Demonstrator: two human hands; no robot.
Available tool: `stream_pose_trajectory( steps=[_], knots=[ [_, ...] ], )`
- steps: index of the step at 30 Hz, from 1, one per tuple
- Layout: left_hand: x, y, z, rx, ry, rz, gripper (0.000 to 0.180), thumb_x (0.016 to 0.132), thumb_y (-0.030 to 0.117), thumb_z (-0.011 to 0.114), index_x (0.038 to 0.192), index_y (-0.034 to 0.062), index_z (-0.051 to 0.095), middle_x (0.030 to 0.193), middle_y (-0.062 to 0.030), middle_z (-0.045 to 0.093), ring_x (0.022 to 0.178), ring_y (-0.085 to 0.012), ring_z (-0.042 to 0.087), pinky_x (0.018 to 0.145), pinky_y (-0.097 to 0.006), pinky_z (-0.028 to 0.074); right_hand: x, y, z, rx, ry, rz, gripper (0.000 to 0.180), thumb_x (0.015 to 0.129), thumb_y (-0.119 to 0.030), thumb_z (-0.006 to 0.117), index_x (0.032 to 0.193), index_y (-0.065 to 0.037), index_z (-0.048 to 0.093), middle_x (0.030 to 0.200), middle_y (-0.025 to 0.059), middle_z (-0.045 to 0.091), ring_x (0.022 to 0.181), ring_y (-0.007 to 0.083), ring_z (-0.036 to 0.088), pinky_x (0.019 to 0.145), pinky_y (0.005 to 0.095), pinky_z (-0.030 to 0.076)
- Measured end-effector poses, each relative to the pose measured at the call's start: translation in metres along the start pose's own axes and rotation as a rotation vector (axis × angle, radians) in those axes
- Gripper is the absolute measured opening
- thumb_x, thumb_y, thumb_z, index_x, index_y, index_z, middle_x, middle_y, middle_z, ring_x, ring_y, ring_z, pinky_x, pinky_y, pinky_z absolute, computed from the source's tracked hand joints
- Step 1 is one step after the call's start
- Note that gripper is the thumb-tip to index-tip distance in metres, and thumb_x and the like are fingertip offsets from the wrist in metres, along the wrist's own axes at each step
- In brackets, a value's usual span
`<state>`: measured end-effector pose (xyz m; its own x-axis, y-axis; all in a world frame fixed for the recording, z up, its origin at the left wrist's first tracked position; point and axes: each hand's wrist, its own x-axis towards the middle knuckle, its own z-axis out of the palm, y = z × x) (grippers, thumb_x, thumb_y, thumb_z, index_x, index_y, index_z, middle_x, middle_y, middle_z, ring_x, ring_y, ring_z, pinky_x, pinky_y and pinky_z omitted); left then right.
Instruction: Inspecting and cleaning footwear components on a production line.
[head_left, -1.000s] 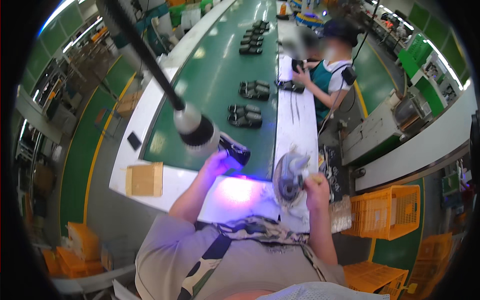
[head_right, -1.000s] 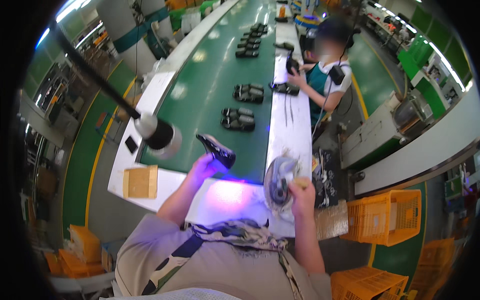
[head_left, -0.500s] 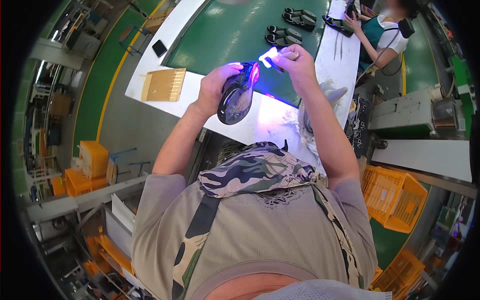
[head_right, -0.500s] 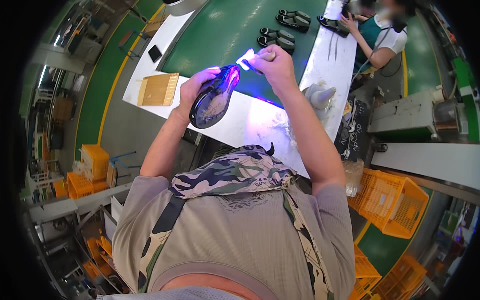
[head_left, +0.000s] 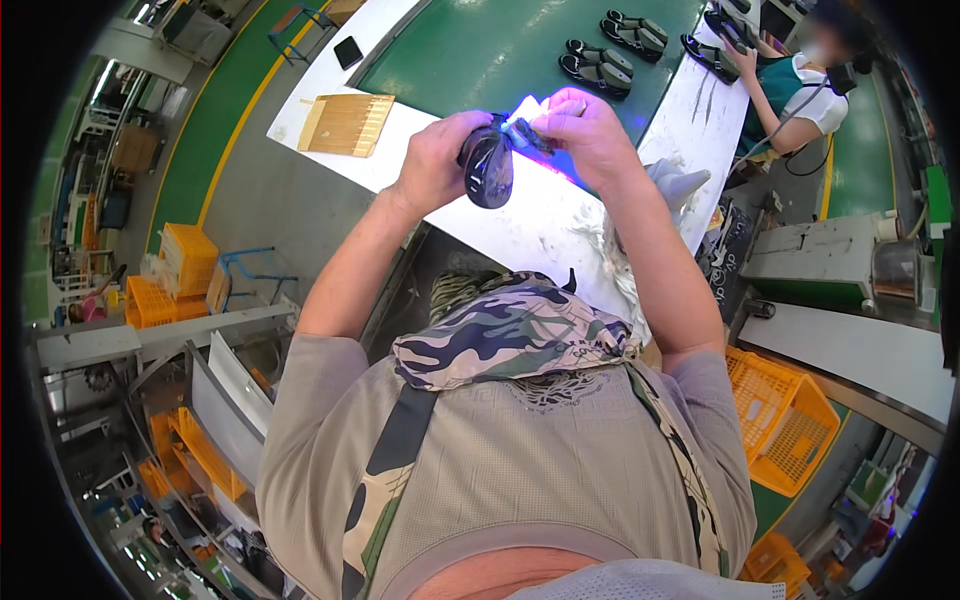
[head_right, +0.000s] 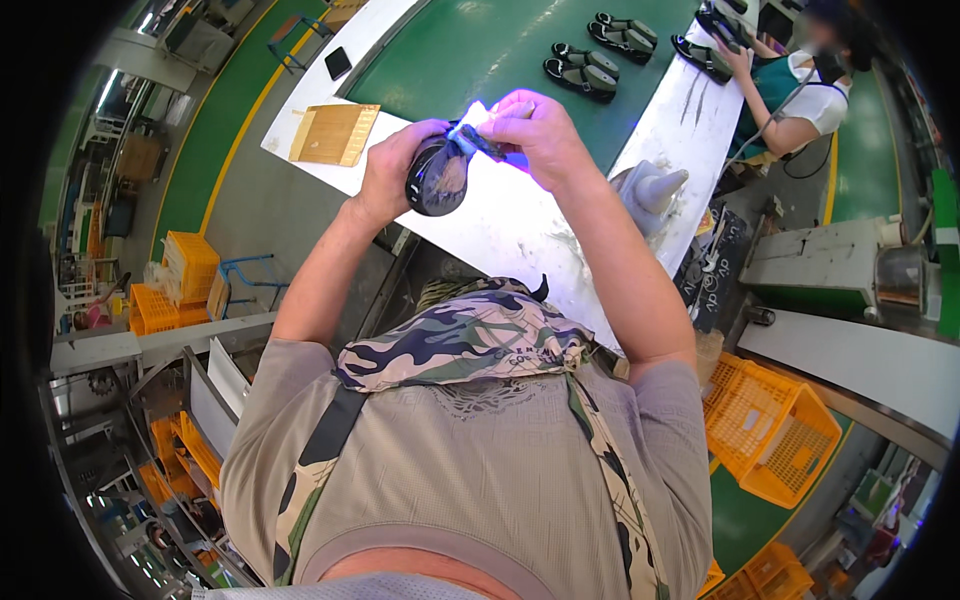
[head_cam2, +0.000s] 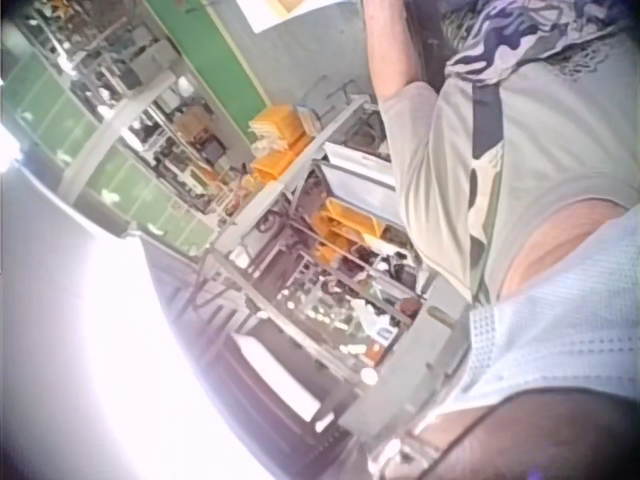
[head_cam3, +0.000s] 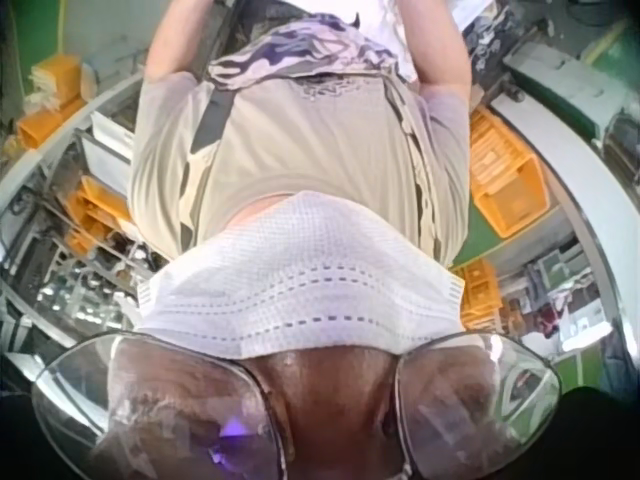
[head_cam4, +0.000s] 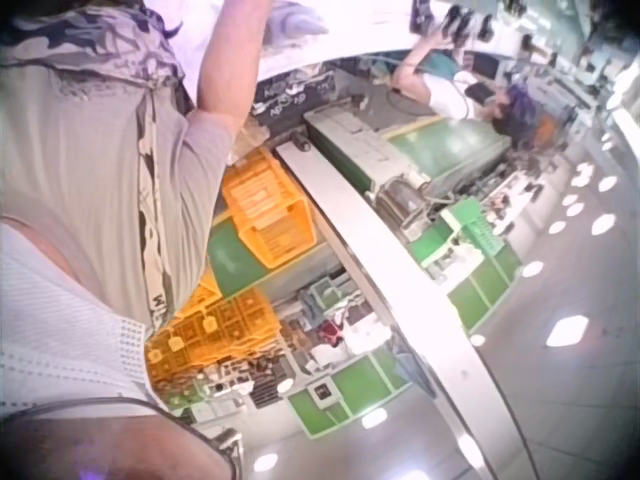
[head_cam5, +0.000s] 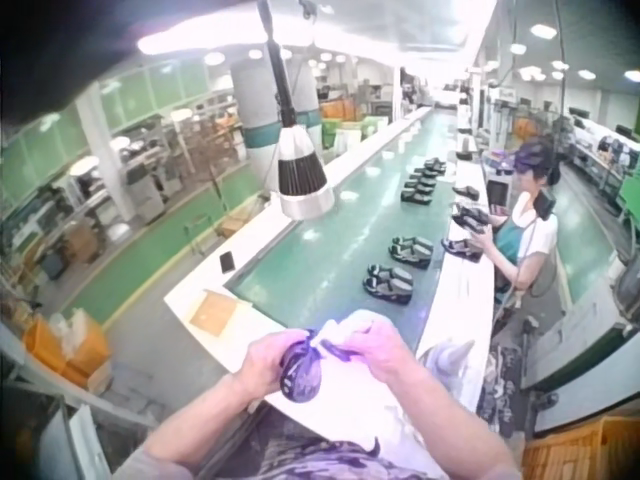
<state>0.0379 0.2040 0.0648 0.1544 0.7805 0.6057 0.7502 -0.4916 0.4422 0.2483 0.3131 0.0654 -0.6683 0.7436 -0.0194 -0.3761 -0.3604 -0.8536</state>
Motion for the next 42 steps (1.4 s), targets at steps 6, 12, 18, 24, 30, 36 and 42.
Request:
stream_pose_trajectory(
  steps=[6, 12, 18, 24, 30, 36, 42],
  knots=[
    [-0.003, 0.015, -0.003, 0.021, -0.342, -0.274, 0.055, 0.059, 0.004, 0.085, 0.109, 0.0048, 0.061, 0.095, -0.0134, 0.07, 0.088, -0.0305, 0.07, 0.077, -0.037, 0.056, -0.006, -0.026, 0.003, -0.201, -0.074, -0.09, 0.021, 0.077, 0.0, 0.077, 0.089, -0.001, 0.06, 0.076, 0.0029, 0.061, 0.068, 0.0125, 0.06, 0.065, 0.0266, 0.05],
    [-0.011, 0.02, -0.007, -0.387, -0.65, -0.582, 0.061, 0.052, 0.007, 0.091, 0.107, 0.0015, 0.064, 0.095, -0.0072, 0.072, 0.088, -0.0178, 0.067, 0.084, -0.032, 0.052, 0.005, -0.031, -0.001, -0.267, -0.191, -0.196, 0.019, 0.08, 0.001, 0.075, 0.089, -0.003, 0.059, 0.082, 0.0016, 0.06, 0.077, 0.0101, 0.059, 0.071, 0.0244, 0.05],
    [-0.039, 0.023, -0.007, -0.54, -0.647, -0.727, 0.061, 0.061, 0.013, 0.088, 0.114, -0.0012, 0.061, 0.096, -0.0061, 0.068, 0.089, -0.0164, 0.062, 0.083, -0.031, 0.05, 0.015, -0.015, -0.004, -0.373, -0.313, -0.277, 0.019, 0.083, 0.002, 0.072, 0.087, -0.004, 0.054, 0.097, 0.0048, 0.059, 0.091, 0.0104, 0.059, 0.083, 0.0257, 0.051],
    [-0.073, 0.029, -0.006, -1.049, -0.361, -1.011, 0.059, 0.067, 0.01, 0.085, 0.119, -0.002, 0.059, 0.1, -0.0062, 0.067, 0.092, -0.0156, 0.064, 0.086, -0.031, 0.051, 0.015, 0.013, 0.005, -0.467, -0.449, -0.315, 0.02, 0.079, 0.001, 0.073, 0.085, -0.004, 0.054, 0.094, 0.0085, 0.062, 0.088, 0.0137, 0.059, 0.079, 0.0277, 0.05],
    [-0.106, 0.018, -0.022, -1.261, -0.194, -1.124, 0.053, 0.074, 0.01, 0.08, 0.12, -0.0032, 0.059, 0.104, -0.0099, 0.069, 0.093, -0.0194, 0.067, 0.089, -0.033, 0.053, 0.007, 0.045, 0.028, -0.477, -0.504, -0.272, 0.023, 0.078, -0.001, 0.074, 0.081, -0.004, 0.052, 0.095, 0.0086, 0.065, 0.087, 0.0147, 0.058, 0.079, 0.0296, 0.049],
    [-0.141, -0.001, -0.047, -1.404, 0.123, -1.149, 0.044, 0.079, 0.011, 0.077, 0.117, -0.0024, 0.06, 0.104, -0.0112, 0.069, 0.093, -0.0222, 0.068, 0.089, -0.038, 0.055, 0.005, 0.063, 0.064, -0.574, -0.571, -0.169, 0.025, 0.077, -0.004, 0.075, 0.08, -0.005, 0.051, 0.095, 0.0088, 0.066, 0.089, 0.0161, 0.058, 0.08, 0.0321, 0.048],
    [-0.188, -0.015, -0.083, -1.436, 0.333, -1.136, 0.045, 0.082, 0.009, 0.074, 0.122, -0.0008, 0.056, 0.11, -0.0129, 0.068, 0.099, -0.0239, 0.068, 0.093, -0.04, 0.054, 0.018, 0.085, 0.09, -0.574, -0.655, -0.097, 0.026, 0.077, -0.004, 0.076, 0.081, -0.006, 0.05, 0.098, 0.0094, 0.065, 0.088, 0.0136, 0.056, 0.078, 0.0301, 0.047]
  ],
)
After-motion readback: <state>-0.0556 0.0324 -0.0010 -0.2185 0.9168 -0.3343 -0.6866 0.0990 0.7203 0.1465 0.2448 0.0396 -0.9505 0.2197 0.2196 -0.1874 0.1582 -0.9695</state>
